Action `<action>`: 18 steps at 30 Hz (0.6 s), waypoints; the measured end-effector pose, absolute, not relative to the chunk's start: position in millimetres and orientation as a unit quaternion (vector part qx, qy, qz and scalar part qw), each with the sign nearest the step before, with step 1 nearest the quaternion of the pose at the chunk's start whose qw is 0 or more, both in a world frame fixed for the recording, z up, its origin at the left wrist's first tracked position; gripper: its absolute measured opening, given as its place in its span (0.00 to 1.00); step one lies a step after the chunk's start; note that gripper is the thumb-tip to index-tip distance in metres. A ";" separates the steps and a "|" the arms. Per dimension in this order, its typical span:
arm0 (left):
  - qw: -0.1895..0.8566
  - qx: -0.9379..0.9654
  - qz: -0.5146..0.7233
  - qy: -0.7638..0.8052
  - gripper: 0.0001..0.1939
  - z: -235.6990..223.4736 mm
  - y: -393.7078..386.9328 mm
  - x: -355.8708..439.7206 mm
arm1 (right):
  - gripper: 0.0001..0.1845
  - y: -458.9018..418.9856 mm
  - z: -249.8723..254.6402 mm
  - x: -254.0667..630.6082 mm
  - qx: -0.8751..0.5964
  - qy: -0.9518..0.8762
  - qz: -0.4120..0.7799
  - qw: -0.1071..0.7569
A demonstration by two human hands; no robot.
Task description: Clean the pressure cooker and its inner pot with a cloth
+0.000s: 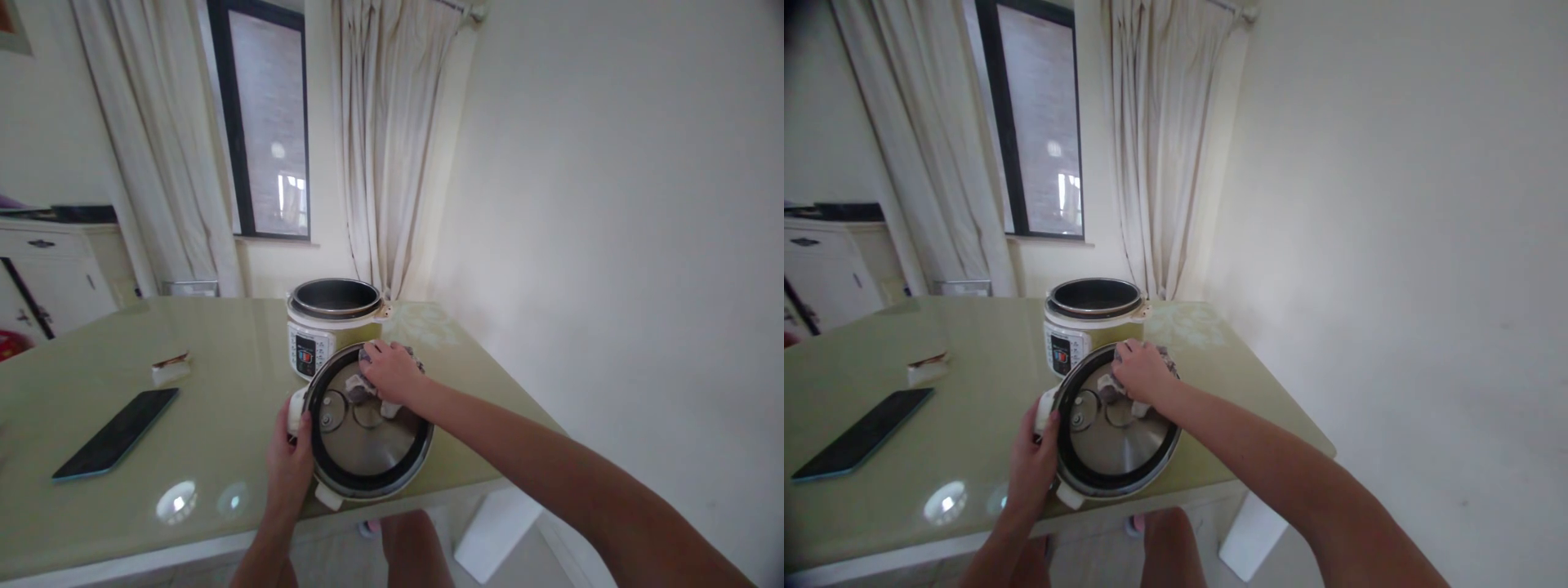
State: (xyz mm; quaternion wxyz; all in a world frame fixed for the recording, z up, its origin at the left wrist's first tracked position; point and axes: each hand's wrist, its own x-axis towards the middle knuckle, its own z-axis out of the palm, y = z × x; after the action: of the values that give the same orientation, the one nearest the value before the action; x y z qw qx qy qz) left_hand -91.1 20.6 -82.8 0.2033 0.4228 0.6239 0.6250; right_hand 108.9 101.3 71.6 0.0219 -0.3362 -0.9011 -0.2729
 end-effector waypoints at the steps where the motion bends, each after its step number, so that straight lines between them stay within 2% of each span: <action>1: 0.203 0.423 0.623 0.626 0.33 -82.4 20.3 -91.1 | 0.14 97.4 74.4 111.3 -0.355 -0.897 -0.264 0.007; 7: 0.198 0.434 0.608 0.634 0.34 -79.7 18.2 -90.5 | 0.23 72.6 86.7 115.8 -0.407 -0.880 -0.230 -0.085; 13: 0.181 0.428 0.629 0.623 0.32 -78.4 18.9 -89.5 | 0.50 57.5 90.8 133.7 -0.364 -0.909 -0.141 -0.149; 15: 0.181 0.428 0.633 0.619 0.33 -77.5 18.6 -88.6 | 0.52 55.9 89.8 142.4 -0.350 -0.918 -0.116 -0.149; 18: 0.183 0.435 0.638 0.609 0.33 -76.1 17.8 -87.2 | 0.50 55.3 83.8 151.9 -0.332 -0.930 -0.095 -0.130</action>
State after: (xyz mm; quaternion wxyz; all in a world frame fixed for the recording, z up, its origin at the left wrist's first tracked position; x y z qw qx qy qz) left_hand -87.2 17.8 -76.1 0.1825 0.4346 0.6090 0.6379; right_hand 151.9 55.3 83.8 -0.1301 -0.3315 -0.9296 -0.0946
